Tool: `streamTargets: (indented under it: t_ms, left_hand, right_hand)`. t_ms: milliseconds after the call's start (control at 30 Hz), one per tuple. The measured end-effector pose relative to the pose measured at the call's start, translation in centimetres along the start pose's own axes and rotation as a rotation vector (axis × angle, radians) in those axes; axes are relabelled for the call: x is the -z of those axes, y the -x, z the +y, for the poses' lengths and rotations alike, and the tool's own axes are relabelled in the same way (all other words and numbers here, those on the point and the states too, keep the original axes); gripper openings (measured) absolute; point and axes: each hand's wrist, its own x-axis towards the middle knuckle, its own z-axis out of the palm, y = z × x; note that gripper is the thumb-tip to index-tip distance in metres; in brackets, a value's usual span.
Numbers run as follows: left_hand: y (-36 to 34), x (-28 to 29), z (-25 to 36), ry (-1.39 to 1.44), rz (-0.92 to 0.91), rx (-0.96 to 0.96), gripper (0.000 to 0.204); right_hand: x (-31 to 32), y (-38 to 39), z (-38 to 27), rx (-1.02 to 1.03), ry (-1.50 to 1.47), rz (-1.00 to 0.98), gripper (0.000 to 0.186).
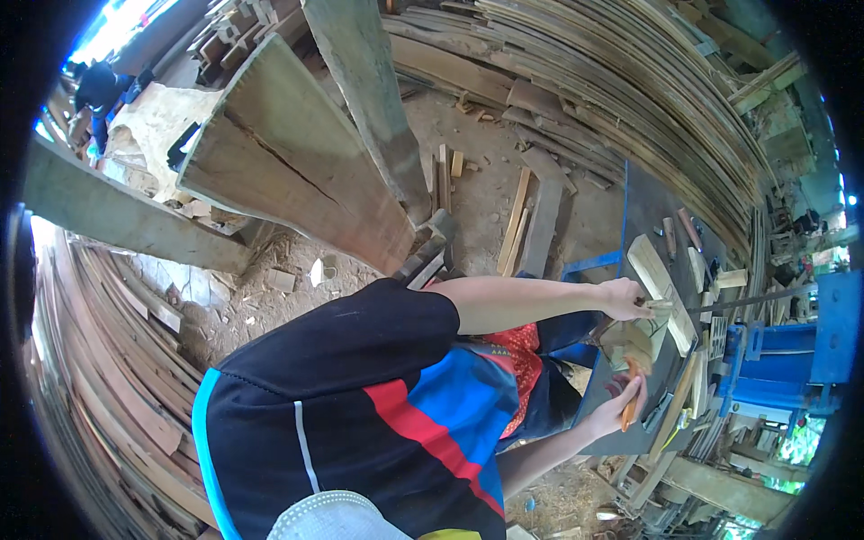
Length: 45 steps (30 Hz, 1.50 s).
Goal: The person uses a brush to clean a small wooden piece, then picks up a chisel and a wooden mallet to carve letters into a larger wooden plank on a workbench. The person repeatedly strikes the chisel with the mallet to form the letters.
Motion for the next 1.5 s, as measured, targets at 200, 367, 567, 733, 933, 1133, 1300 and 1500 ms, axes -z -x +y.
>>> streamTargets:
  t_ms: [200, 367, 567, 733, 933, 1133, 1300, 1500]
  left_hand:
    - [-0.1, -0.5, -2.2, -0.137, -0.106, 0.047, 0.052]
    - [-1.6, -1.5, -4.8, -0.186, -0.185, -0.051, 0.056]
    - [-3.0, -2.4, -5.0, -0.098, -0.246, -0.043, 0.051]
    - [-4.4, -2.7, 1.1, -0.361, -0.372, -0.244, 0.044]
    - [-5.5, -2.0, 5.1, -0.598, -0.247, -0.592, 0.039]
    - [-6.8, -1.7, 3.6, -0.608, -0.366, -0.642, 0.032]
    - [-6.1, -2.6, 2.9, -0.551, -0.509, -0.484, 0.034]
    - [-5.2, -3.0, 2.1, -0.496, -0.531, -0.54, 0.043]
  right_hand:
    - [1.1, -0.7, 0.1, -0.119, 0.066, -0.238, 0.02]
    - [1.2, -1.4, 0.8, -0.162, -0.037, -0.091, 0.019]
    - [4.8, 0.3, 3.4, -0.418, -0.358, 0.205, 0.024]
    - [5.6, -0.2, 0.2, -0.28, -0.134, 0.045, 0.017]
    - [5.6, -1.9, -0.6, -0.206, -0.031, 0.172, 0.014]
    - [6.2, -2.2, 0.1, -0.311, -0.327, 0.455, 0.018]
    - [7.2, -2.3, -2.6, -0.29, -0.186, -0.096, 0.022]
    - [8.0, -3.2, -2.3, -0.369, -0.065, 0.321, 0.018]
